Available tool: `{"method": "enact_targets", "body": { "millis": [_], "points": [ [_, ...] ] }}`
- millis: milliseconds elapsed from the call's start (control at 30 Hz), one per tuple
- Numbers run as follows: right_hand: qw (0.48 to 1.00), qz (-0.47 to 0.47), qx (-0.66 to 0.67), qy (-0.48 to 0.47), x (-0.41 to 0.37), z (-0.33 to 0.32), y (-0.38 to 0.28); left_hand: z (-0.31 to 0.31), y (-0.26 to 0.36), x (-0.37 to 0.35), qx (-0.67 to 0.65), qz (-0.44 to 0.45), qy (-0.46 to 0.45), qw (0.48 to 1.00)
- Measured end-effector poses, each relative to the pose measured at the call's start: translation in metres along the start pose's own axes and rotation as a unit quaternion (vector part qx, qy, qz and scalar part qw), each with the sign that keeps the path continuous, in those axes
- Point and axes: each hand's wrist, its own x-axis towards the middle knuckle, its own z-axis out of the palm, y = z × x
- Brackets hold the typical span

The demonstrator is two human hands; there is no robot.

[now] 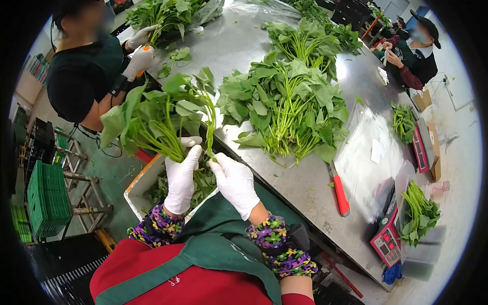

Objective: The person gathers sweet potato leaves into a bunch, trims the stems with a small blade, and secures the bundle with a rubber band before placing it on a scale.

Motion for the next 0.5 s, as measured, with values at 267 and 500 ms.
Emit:
{"method": "enact_targets", "body": {
  "millis": [267,500],
  "points": [
    [0.994,-0.017,-0.050,-0.099,-0.005,-0.005,0.003,-0.006,0.000,0.004,-0.027,-0.029,-0.076,0.996],
    [0.971,0.048,0.102,-0.213,-0.004,-0.017,-0.002,-0.003,-0.008,0.009,-0.025,0.007,-0.070,0.997]
  ]
}}
